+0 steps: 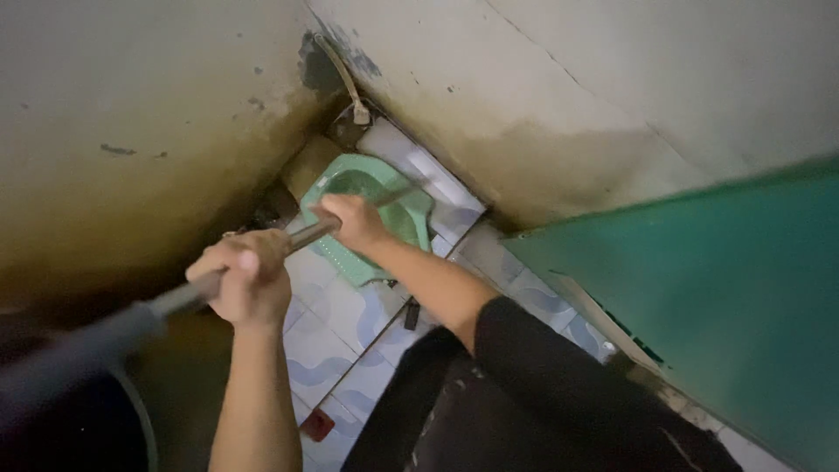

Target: Cleaning the bathroom floor around a squat toilet using a long-handled squeegee.

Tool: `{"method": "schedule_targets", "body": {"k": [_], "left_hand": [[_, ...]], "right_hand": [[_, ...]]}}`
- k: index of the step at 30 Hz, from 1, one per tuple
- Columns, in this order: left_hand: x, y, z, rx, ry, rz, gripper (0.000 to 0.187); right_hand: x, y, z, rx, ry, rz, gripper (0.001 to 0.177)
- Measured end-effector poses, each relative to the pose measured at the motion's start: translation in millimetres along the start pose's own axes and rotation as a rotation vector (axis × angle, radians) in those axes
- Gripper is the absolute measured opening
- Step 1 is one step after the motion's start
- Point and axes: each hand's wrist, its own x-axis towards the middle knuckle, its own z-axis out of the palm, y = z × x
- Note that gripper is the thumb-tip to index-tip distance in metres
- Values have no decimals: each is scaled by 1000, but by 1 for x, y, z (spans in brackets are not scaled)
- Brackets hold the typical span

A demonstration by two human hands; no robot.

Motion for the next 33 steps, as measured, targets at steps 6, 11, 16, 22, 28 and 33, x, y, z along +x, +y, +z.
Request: {"method": "schedule_targets", "body": {"k": [6,11,16,22,28,33], "left_hand": [[26,2,-33,59,84,-4,42],[21,10,19,185,-63,71,38],[17,14,16,143,-26,20,43],[23,-4,-8,1151,-221,118,36],[35,15,17,502,-110,-18,44],[19,16,39,314,-93,-42,44]], "right_hand": [[44,-24,-11,135,-61,-40,14],[0,-24,-30,75,-73,31,22],[11,-11,-15,38,-71,-17,23],[57,29,25,142,-52,-147,30],[30,-11,-16,225,-176,40,19],[-3,-23,-40,70,-109,123,25]]}}
